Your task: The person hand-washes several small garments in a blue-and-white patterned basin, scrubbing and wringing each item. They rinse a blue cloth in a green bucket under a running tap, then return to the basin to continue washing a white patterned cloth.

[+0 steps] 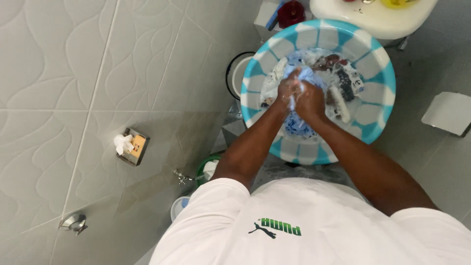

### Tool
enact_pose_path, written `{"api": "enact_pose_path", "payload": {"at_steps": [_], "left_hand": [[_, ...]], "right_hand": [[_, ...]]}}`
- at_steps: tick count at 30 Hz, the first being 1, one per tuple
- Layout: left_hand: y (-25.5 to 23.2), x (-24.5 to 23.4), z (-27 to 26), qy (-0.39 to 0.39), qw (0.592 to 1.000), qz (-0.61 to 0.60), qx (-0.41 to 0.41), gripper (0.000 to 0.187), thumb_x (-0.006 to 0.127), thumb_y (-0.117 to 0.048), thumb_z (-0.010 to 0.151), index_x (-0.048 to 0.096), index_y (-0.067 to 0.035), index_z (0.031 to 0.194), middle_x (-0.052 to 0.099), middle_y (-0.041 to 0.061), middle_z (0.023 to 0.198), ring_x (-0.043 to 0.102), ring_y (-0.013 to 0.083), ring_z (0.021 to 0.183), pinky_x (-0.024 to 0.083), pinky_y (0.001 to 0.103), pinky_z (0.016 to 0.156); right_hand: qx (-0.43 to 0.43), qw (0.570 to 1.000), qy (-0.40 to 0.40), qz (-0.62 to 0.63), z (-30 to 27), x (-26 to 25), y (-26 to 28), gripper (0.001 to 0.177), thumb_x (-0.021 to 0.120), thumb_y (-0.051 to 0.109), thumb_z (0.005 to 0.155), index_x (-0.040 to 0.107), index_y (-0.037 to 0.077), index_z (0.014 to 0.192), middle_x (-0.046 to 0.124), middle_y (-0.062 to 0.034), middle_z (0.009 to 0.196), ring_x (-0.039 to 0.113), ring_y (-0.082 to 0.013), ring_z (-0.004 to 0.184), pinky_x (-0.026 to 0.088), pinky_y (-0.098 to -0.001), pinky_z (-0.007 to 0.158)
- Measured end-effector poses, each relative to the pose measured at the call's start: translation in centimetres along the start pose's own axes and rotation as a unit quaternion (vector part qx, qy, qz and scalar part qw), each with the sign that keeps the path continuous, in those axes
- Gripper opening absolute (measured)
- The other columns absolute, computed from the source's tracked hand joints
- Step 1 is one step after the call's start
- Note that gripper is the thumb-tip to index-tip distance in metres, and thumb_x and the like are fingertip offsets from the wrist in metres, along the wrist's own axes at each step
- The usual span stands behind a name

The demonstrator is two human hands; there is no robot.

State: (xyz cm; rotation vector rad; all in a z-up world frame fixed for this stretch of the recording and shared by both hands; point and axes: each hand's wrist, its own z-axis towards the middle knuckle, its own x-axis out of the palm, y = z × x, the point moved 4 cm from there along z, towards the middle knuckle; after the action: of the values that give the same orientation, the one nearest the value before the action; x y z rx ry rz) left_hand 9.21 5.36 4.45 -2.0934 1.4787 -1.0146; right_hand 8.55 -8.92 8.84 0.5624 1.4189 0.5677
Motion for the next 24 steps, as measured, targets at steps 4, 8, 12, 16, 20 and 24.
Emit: {"api": "enact_pose_path", "payload": {"at_steps": [4, 8, 12, 16, 20, 24], "left_hand": [[-0.8, 2.3, -2.8, -0.003, 0.993, 0.121, 0.008, 0.053, 0.077, -0.034, 0.087, 0.058, 0.002, 0.120, 0.066, 0.010, 0.107, 0.062, 0.0217, 0.097, 0.056, 0.045, 0.077], [-4.2, 3.7, -7.0, 0.133, 0.975, 0.168, 0.053, 0.050, 0.076, -0.040, 0.092, 0.072, 0.006, 0.113, 0.069, 0.010, 0.098, 0.064, 0.0228, 0.090, 0.053, 0.041, 0.078], [-9.1, 0.8, -10.8, 0.049, 0.943, 0.293, 0.153, 0.058, 0.060, -0.054, 0.099, 0.070, 0.000, 0.121, 0.072, 0.007, 0.104, 0.064, 0.0182, 0.094, 0.052, 0.035, 0.084], [-11.2, -1.3, -12.5, 0.042, 0.918, 0.231, 0.319, 0.058, 0.063, -0.050, 0.103, 0.060, 0.000, 0.131, 0.070, 0.008, 0.114, 0.064, 0.0181, 0.106, 0.052, 0.034, 0.095], [-9.4, -2.9, -10.8, 0.011, 0.973, 0.128, 0.192, 0.049, 0.064, -0.039, 0.100, 0.059, -0.003, 0.133, 0.069, 0.007, 0.117, 0.065, 0.0208, 0.109, 0.054, 0.041, 0.096], [-9.4, -3.0, -10.1, 0.133, 0.964, -0.141, 0.180, 0.036, 0.065, -0.024, 0.104, 0.058, -0.007, 0.135, 0.065, 0.005, 0.127, 0.062, 0.0219, 0.121, 0.049, 0.044, 0.107]], "right_hand": [[0.160, 0.968, 0.099, 0.166, 0.8, 0.2, -3.9, 0.026, 0.056, 0.029, 0.107, 0.069, 0.007, 0.106, 0.068, -0.0188, 0.107, 0.065, -0.0354, 0.099, 0.052, -0.0456, 0.086], [0.317, 0.743, 0.284, 0.516, -0.9, -3.1, -1.7, 0.030, 0.052, 0.030, 0.102, 0.067, 0.012, 0.120, 0.065, -0.0119, 0.122, 0.062, -0.0260, 0.110, 0.051, -0.0396, 0.090], [0.217, 0.801, 0.252, 0.498, 0.6, -2.6, -3.4, 0.024, 0.059, 0.016, 0.102, 0.061, 0.011, 0.125, 0.061, -0.0090, 0.131, 0.055, -0.0213, 0.114, 0.045, -0.0359, 0.092], [0.207, 0.706, 0.156, 0.659, 2.2, -2.4, -4.3, 0.013, 0.060, 0.011, 0.106, 0.058, 0.006, 0.117, 0.058, -0.0083, 0.127, 0.051, -0.0213, 0.110, 0.041, -0.0343, 0.089], [0.242, 0.585, 0.224, 0.741, 1.4, -5.1, -0.8, 0.021, 0.059, 0.017, 0.100, 0.064, 0.003, 0.115, 0.065, -0.0110, 0.125, 0.060, -0.0247, 0.116, 0.050, -0.0385, 0.097], [0.346, 0.650, 0.251, 0.629, -1.2, -2.4, -1.9, 0.022, 0.061, 0.013, 0.098, 0.066, 0.002, 0.116, 0.068, -0.0116, 0.126, 0.063, -0.0267, 0.121, 0.052, -0.0438, 0.103]]}}
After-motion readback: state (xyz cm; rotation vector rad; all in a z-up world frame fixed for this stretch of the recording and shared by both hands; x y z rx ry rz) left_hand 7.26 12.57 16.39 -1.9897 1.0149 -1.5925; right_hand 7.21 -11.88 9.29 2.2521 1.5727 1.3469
